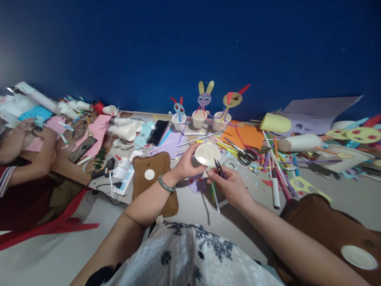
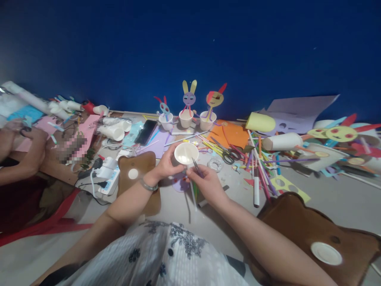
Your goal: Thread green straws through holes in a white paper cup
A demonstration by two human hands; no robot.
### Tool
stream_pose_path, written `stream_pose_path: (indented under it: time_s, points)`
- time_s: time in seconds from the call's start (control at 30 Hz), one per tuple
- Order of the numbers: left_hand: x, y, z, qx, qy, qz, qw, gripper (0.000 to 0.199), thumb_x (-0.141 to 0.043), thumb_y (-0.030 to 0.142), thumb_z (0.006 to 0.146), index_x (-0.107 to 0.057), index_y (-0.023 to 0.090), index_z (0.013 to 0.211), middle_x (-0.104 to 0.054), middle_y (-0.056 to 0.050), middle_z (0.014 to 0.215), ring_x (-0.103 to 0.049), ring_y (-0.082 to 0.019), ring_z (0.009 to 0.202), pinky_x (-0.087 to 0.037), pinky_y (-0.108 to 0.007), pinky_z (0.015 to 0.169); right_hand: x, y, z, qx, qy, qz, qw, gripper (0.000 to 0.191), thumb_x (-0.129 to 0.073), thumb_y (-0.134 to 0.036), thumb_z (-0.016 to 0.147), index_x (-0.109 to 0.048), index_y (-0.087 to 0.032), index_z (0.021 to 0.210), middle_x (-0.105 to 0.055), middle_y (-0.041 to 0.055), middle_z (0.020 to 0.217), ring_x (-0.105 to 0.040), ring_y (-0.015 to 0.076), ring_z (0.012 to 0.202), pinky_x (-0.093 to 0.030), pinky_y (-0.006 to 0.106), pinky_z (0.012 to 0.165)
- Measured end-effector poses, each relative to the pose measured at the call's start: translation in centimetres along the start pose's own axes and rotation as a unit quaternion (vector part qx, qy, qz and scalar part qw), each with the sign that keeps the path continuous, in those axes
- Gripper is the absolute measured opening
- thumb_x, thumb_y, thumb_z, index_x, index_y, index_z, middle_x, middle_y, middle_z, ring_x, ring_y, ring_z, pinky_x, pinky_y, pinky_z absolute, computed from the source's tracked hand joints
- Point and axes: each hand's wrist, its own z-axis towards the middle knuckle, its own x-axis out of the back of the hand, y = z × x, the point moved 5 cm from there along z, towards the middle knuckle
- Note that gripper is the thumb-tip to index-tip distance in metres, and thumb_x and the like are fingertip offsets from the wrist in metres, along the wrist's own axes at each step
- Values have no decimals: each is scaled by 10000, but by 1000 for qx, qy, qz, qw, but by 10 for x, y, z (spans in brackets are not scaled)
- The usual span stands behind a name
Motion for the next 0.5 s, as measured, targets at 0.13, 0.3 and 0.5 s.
stream_pose_path:
  time_s: [0.13,0.3,0.5]
  points:
    - [3,-1,0,-7,0,-12,1000,717,-732,434,753,-478,206,1383,-526,-153,1457,-495,-334,1384,-372,-503,1194,0,1,1,-4,2,-1,1000,405,-786,-573,756,-660,-189,746,-657,10,609,-448,113,500,-295,258,468]
    - [3,-7,-1,15,-13,-36,999,641,-672,463,802,-502,196,1359,-531,-151,1433,-510,-328,1366,-403,-490,1175,-3,1,0,-11,-3,8,1000,419,-792,-584,748,-654,-189,771,-661,10,607,-436,105,480,-268,251,443]
    - [-8,-12,-2,32,-35,-62,997,761,-722,362,755,-432,204,1441,-550,-152,1448,-544,-312,1344,-440,-478,1146,-5,-1,-2,-6,-1,31,1000,429,-812,-580,726,-660,-190,820,-667,5,622,-490,122,503,-299,250,448]
